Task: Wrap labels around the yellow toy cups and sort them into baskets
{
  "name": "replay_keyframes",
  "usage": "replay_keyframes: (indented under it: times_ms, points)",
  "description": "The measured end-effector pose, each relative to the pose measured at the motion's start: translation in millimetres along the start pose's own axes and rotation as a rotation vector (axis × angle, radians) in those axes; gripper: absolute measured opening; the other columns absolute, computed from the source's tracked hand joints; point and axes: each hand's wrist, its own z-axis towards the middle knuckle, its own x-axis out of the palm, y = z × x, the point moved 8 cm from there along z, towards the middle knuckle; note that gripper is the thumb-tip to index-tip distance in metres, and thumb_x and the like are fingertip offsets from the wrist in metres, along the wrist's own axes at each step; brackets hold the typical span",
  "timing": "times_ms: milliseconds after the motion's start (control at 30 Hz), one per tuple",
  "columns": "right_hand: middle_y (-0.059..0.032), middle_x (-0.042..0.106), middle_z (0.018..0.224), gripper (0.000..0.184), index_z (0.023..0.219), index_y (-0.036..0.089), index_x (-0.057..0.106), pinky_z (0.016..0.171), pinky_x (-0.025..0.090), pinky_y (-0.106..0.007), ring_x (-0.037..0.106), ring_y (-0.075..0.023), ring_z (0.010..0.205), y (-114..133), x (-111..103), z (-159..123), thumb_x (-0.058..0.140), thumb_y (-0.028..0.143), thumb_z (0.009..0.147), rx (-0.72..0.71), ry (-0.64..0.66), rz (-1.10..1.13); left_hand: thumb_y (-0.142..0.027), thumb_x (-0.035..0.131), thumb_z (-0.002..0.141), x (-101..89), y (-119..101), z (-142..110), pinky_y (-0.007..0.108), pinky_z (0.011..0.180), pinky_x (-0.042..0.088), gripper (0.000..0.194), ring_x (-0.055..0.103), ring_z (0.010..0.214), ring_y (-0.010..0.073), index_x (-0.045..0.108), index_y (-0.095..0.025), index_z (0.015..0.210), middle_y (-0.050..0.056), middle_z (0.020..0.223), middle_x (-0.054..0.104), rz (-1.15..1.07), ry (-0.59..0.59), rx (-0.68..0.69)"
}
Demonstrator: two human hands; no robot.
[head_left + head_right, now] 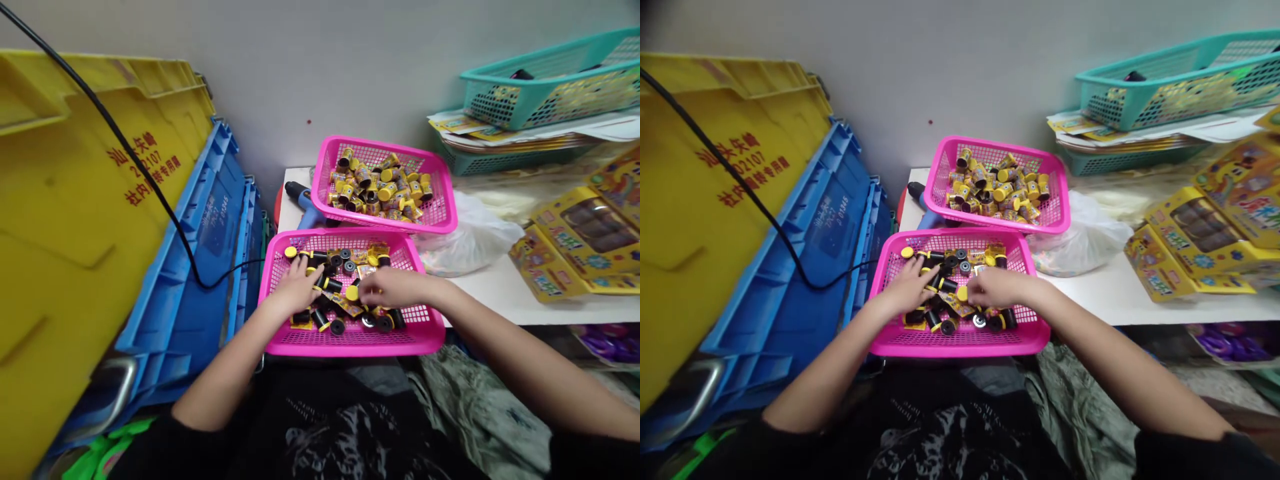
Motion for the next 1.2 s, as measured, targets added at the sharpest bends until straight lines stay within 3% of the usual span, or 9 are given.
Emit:
replay_keyframes:
  times_ms: [100,300,533,633,833,933,1033,1133,1200]
  points:
    - [-0.0151,0.062,0.119,0.034,0.121,0.017,0.060,0.093,0.043,-0.043,0.056,-0.0280,0.109,-27,-11,16,0.044,0.028,0.092,0.166,-0.218,-0.049,-0.027,0.056,0.085,28.9,5,-6,0.054,0.107,0.030,0.044,0.025,0.141,0.0356,0.055,-0.026,0.128,0.013,0.149,0.038,0.030,0.058,0.032]
    - [-0.0133,0.046,0.137,0.042,0.130,0.023,0.052,0.096,0.037,-0.046,0.043,-0.0293,0.121,-24,0,45,0.052,0.022,0.088,0.076,-0.437,-0.185,-0.025,0.056,0.084,27.1,-5,-11,0.043,0.107,0.035,0.033,0.041,0.131,0.0264,0.065,-0.031,0.115,0.007,0.131,0.054,-0.018,0.097,0.211]
    - [-0.0108,0.067,0.103,0.024,0.100,0.022,0.070,0.087,0.036,-0.040,0.052,-0.0274,0.101,-2,-14,70,0.050,0.019,0.088,-0.139,-0.291,-0.335,-0.024,0.053,0.086,34.2,0,-4,0.045,0.109,0.032,0.031,0.032,0.135,0.0294,0.070,-0.031,0.110,0.006,0.135,0.052,-0.038,0.072,0.189]
    - [-0.0102,0.068,0.101,0.025,0.106,0.018,0.066,0.089,0.037,-0.038,0.055,-0.0247,0.099,-4,-47,55,0.048,0.021,0.088,-0.112,-0.383,-0.310,-0.022,0.052,0.086,32.4,1,-6,0.042,0.108,0.033,0.031,0.035,0.132,0.0271,0.071,-0.033,0.107,0.006,0.129,0.055,-0.059,0.056,0.214]
    - [-0.0139,0.060,0.124,0.041,0.127,0.017,0.052,0.096,0.039,-0.047,0.053,-0.0310,0.113,-60,-149,-29,0.050,0.026,0.087,0.356,-1.068,-0.078,-0.020,0.048,0.087,27.1,-6,-4,0.040,0.101,0.041,0.027,0.048,0.119,0.0236,0.073,-0.029,0.095,0.007,0.116,0.057,-0.069,0.041,0.229]
    - [-0.0156,0.061,0.123,0.039,0.127,0.015,0.051,0.095,0.042,-0.045,0.055,-0.0291,0.112,-69,-119,-25,0.044,0.028,0.091,0.456,-0.852,0.011,-0.016,0.048,0.086,18.8,-15,-3,0.045,0.110,0.032,0.024,0.035,0.134,0.0264,0.069,-0.023,0.096,0.007,0.140,0.044,-0.043,-0.043,0.222]
    - [-0.0153,0.053,0.135,0.047,0.135,0.017,0.045,0.100,0.038,-0.043,0.050,-0.0286,0.123,-37,-30,1,0.045,0.035,0.092,0.434,-0.346,0.075,-0.025,0.050,0.088,10.1,-25,-2,0.047,0.112,0.029,0.025,0.025,0.141,0.0278,0.058,-0.019,0.112,0.011,0.151,0.032,-0.053,-0.174,0.226]
    - [-0.0272,0.046,0.139,0.069,0.141,0.004,0.038,0.099,0.039,-0.045,0.046,-0.0361,0.128,-1,25,7,0.057,0.041,0.085,0.440,-0.257,0.076,-0.036,0.043,0.093,17.8,-29,0,0.048,0.113,0.028,0.045,0.024,0.143,0.0279,0.042,-0.019,0.134,0.014,0.153,0.030,-0.102,-0.129,0.257]
    - [-0.0169,0.052,0.139,0.066,0.138,0.014,0.046,0.094,0.043,-0.032,0.053,-0.0278,0.123,14,36,10,0.062,0.044,0.081,0.328,-0.210,0.077,-0.039,0.037,0.095,23.4,-24,2,0.050,0.113,0.027,0.049,0.025,0.142,0.0300,0.038,-0.019,0.139,0.015,0.151,0.033,-0.091,-0.085,0.232]
